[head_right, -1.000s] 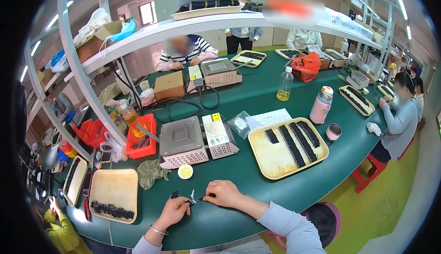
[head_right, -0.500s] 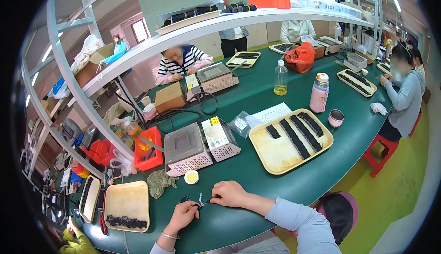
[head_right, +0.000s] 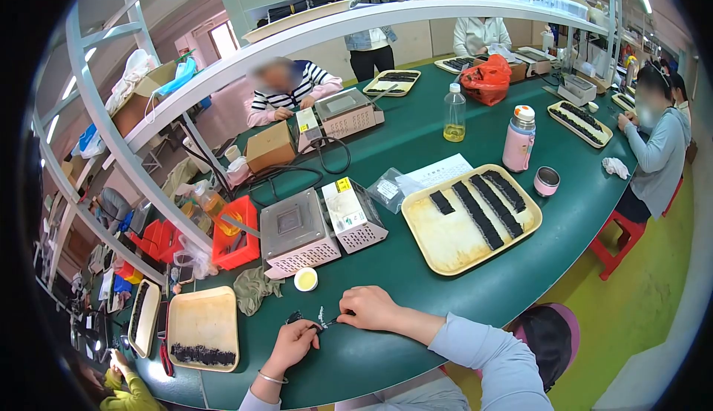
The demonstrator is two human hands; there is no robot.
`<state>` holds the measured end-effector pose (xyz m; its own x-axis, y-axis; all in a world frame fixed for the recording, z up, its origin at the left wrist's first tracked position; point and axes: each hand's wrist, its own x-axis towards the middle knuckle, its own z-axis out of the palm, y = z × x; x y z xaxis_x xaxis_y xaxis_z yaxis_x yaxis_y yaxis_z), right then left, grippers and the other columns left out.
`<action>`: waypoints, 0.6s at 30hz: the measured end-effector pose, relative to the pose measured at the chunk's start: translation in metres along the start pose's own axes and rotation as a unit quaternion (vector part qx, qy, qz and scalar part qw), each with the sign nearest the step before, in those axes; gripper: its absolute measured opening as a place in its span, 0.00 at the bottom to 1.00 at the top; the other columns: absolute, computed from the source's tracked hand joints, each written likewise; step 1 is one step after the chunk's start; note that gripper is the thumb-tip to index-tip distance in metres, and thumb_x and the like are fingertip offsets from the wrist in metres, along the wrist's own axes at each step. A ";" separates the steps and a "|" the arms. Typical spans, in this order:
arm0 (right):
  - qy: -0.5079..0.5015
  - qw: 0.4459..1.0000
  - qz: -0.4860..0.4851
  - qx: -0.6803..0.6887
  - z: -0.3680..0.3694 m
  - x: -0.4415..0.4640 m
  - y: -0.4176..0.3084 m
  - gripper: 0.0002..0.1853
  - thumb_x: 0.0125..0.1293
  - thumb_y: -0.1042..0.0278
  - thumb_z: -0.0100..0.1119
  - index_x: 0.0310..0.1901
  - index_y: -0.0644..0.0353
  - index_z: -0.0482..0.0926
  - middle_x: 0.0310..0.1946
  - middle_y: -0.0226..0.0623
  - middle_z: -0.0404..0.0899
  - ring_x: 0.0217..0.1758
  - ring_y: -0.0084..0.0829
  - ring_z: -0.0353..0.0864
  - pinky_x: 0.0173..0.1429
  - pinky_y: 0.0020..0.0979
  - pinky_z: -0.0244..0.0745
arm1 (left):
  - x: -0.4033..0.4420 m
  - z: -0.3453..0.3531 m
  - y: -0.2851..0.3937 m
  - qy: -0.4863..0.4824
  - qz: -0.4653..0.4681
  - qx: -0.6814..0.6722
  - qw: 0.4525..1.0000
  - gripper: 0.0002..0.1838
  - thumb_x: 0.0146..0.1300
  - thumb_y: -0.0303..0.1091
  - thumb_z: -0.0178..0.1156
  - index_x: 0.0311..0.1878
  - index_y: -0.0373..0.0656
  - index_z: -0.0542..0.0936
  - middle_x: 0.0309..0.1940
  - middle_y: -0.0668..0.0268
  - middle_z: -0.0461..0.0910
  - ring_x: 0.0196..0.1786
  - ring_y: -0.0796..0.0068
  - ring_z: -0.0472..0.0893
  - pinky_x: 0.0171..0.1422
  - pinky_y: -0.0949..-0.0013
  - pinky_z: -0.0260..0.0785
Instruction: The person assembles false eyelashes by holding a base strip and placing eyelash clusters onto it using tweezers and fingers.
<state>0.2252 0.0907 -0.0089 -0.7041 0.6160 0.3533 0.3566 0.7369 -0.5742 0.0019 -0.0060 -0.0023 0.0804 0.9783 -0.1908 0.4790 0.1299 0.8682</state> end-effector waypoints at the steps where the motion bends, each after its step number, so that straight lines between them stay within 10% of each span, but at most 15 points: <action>1: -0.003 1.000 0.002 -0.001 -0.001 0.000 -0.001 0.12 0.55 0.58 0.69 0.25 0.55 0.79 0.28 0.31 0.79 0.36 0.36 0.80 0.39 0.38 0.75 | 0.000 0.000 0.000 0.001 0.000 0.000 1.000 0.07 0.66 0.27 0.54 0.41 0.35 0.80 0.21 0.66 0.81 0.24 0.80 0.77 0.32 0.75 0.69; 11: -0.009 1.000 0.004 -0.003 0.000 0.000 -0.001 0.12 0.55 0.58 0.68 0.25 0.56 0.79 0.28 0.32 0.79 0.37 0.36 0.80 0.40 0.38 0.75 | 0.001 -0.001 -0.003 0.001 0.031 -0.007 1.000 0.08 0.68 0.24 0.52 0.43 0.35 0.79 0.21 0.70 0.79 0.19 0.88 0.67 0.23 0.80 0.59; 18: -0.002 1.000 0.001 -0.001 0.001 0.000 -0.001 0.12 0.55 0.58 0.68 0.24 0.56 0.79 0.28 0.32 0.79 0.37 0.36 0.80 0.40 0.38 0.75 | -0.001 -0.002 0.005 -0.001 -0.016 -0.016 1.000 0.07 0.66 0.26 0.54 0.40 0.34 0.80 0.20 0.67 0.81 0.24 0.81 0.78 0.33 0.77 0.69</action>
<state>0.2246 0.0897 -0.0089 -0.7061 0.6166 0.3482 0.3591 0.7356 -0.5743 0.0024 -0.0056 0.0037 0.0661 0.9733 -0.2198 0.4536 0.1669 0.8754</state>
